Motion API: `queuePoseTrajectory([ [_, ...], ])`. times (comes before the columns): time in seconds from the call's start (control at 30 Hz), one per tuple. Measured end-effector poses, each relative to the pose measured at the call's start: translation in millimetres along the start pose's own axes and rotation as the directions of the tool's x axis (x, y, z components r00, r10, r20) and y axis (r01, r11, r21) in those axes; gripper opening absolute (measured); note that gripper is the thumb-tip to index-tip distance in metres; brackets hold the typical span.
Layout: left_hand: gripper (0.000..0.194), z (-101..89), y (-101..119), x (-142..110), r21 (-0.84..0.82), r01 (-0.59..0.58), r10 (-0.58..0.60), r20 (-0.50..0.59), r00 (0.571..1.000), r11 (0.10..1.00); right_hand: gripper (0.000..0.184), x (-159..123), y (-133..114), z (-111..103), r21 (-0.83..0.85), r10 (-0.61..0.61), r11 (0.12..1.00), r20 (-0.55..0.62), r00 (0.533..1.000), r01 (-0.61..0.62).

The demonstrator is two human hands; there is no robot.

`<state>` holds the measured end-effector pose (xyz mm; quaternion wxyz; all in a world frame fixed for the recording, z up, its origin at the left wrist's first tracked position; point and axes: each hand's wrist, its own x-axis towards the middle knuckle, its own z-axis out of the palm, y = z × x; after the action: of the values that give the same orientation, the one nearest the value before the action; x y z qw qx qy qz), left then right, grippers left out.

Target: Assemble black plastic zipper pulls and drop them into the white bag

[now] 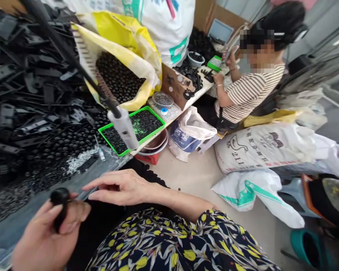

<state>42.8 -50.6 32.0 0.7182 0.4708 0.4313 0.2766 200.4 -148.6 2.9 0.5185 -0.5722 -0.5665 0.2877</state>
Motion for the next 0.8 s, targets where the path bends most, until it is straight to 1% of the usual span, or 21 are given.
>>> queuePoseTrajectory([
  [0.07,0.015,-0.7,5.6,4.1,-0.108,0.055,-0.058,-0.020,0.998,0.993,0.026,2.8,4.8,-7.5,0.001,-0.013,1.000,-0.057,0.998,0.013],
  [0.13,0.013,-5.7,7.5,3.9,-0.195,0.093,-0.108,-0.068,0.992,0.976,0.024,5.7,9.3,-13.2,0.019,-0.023,0.999,-0.121,0.992,0.026],
  [0.23,0.013,-16.8,1.4,-4.0,-0.284,0.114,-0.148,-0.100,0.984,0.952,0.023,11.2,16.1,-17.5,0.021,-0.010,1.000,-0.208,0.978,0.015],
  [0.3,0.013,-21.2,-6.4,-9.0,-0.349,0.153,-0.181,-0.050,0.982,0.924,0.025,19.3,22.8,-19.4,-0.010,0.001,1.000,-0.259,0.966,-0.004],
  [0.37,0.012,-21.7,-13.9,-10.5,-0.389,0.153,-0.164,0.003,0.986,0.908,0.030,32.2,30.7,-20.5,-0.001,0.053,0.998,-0.287,0.957,-0.055],
  [0.4,0.012,-21.0,-16.9,-10.0,-0.391,0.151,-0.150,0.034,0.988,0.908,0.033,39.7,34.4,-20.4,-0.003,0.056,0.998,-0.297,0.953,-0.060],
  [0.43,0.011,-20.1,-19.4,-9.2,-0.399,0.131,-0.135,0.017,0.991,0.908,0.038,47.1,37.5,-19.9,-0.033,0.038,0.998,-0.298,0.954,-0.050],
  [0.47,0.010,-19.4,-21.3,-8.3,-0.401,0.115,-0.123,0.007,0.992,0.909,0.042,54.2,40.1,-19.3,-0.082,0.005,0.996,-0.288,0.958,-0.030],
  [0.53,0.008,-19.6,-23.6,-6.7,-0.403,0.085,-0.099,-0.014,0.995,0.911,0.042,66.7,43.7,-18.8,-0.198,-0.058,0.980,-0.210,0.976,0.015],
  [0.63,0.010,-24.8,-23.4,-4.4,-0.400,0.054,-0.070,-0.025,0.997,0.915,0.032,83.6,47.2,-23.6,-0.377,-0.089,0.925,-0.102,0.991,0.045],
  [0.7,0.015,-29.7,-20.6,-2.8,-0.388,0.035,-0.052,-0.035,0.998,0.921,0.027,95.5,49.2,-29.6,-0.517,-0.080,0.855,-0.060,0.995,0.038],
  [0.73,0.017,-31.9,-18.5,-2.2,-0.381,0.027,-0.045,-0.038,0.998,0.924,0.025,101.6,50.3,-32.3,-0.592,-0.071,0.805,-0.019,0.997,0.046],
  [0.8,0.017,-35.3,-13.4,-1.0,-0.362,0.013,-0.030,-0.042,0.999,0.932,0.021,113.8,53.4,-34.7,-0.720,-0.041,0.686,0.103,0.994,0.103],
])
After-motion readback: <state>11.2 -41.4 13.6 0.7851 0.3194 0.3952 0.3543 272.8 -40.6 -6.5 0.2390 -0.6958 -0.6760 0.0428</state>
